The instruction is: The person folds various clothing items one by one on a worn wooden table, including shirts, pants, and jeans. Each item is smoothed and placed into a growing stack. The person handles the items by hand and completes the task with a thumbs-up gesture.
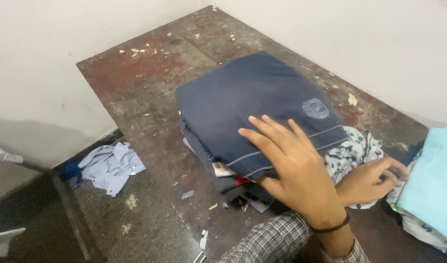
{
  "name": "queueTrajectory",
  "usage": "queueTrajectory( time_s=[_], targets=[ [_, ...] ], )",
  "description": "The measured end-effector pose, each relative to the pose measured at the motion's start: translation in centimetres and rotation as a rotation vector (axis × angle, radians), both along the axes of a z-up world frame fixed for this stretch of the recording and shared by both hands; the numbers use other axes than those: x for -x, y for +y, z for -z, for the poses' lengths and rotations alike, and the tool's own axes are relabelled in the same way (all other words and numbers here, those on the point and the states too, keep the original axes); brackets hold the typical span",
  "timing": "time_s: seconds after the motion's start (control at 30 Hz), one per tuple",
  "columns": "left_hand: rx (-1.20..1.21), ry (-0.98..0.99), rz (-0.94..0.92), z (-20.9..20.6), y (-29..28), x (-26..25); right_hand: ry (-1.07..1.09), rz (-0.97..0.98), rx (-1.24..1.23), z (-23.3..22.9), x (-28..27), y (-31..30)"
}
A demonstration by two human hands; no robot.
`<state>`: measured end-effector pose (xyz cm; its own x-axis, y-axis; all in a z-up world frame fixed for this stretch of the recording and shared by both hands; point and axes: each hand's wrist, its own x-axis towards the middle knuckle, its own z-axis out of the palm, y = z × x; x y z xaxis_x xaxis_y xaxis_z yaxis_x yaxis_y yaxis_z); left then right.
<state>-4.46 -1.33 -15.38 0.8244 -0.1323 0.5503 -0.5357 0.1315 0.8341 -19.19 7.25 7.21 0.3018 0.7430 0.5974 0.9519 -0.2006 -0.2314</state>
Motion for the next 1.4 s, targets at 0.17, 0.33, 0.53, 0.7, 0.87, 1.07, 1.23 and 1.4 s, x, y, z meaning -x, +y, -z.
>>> queueTrajectory(
  time_s=[0.17, 0.33, 0.53, 0.7, 0.87, 1.07, 1.23, 1.4],
  targets=[
    [-0.03, 0.012, -0.021, -0.3, 0.2, 0.2, 0.066, 0.012, -0.203, 0.8, -0.5, -0.1],
    [-0.014, 0.006, -0.052, -0.4, 0.3, 0.5, 0.341, 0.212, -0.358, 1.8, -0.9, 0.1],
    [0.033, -0.016, -0.077, 0.3, -0.5, 0.0, 0.118, -0.11, -0.09, 0.6, -2.6, -1.6],
    [0.068, 0.021, -0.064, 0.5, -0.9, -0.4, 0.087, -0.177, 0.124, -0.2, -3.1, -2.1],
    [0.0, 0.011, -0.08, 0.2, -0.3, 0.0, 0.051, -0.122, 0.07, 0.0, -2.6, -1.6],
    [0.019, 0.029, -0.024, 0.0, -0.1, 0.0, 0.179, -0.049, -0.162, 1.3, -3.1, -1.7],
    [0.05, 0.07, -0.011, 0.4, -0.4, -0.3, 0.328, 0.084, -0.402, 4.4, -5.1, -2.8],
    [0.031, 0.035, -0.057, 1.1, 0.4, -0.7, 0.599, 0.166, -0.742, 6.8, -7.1, -3.7]
  ],
)
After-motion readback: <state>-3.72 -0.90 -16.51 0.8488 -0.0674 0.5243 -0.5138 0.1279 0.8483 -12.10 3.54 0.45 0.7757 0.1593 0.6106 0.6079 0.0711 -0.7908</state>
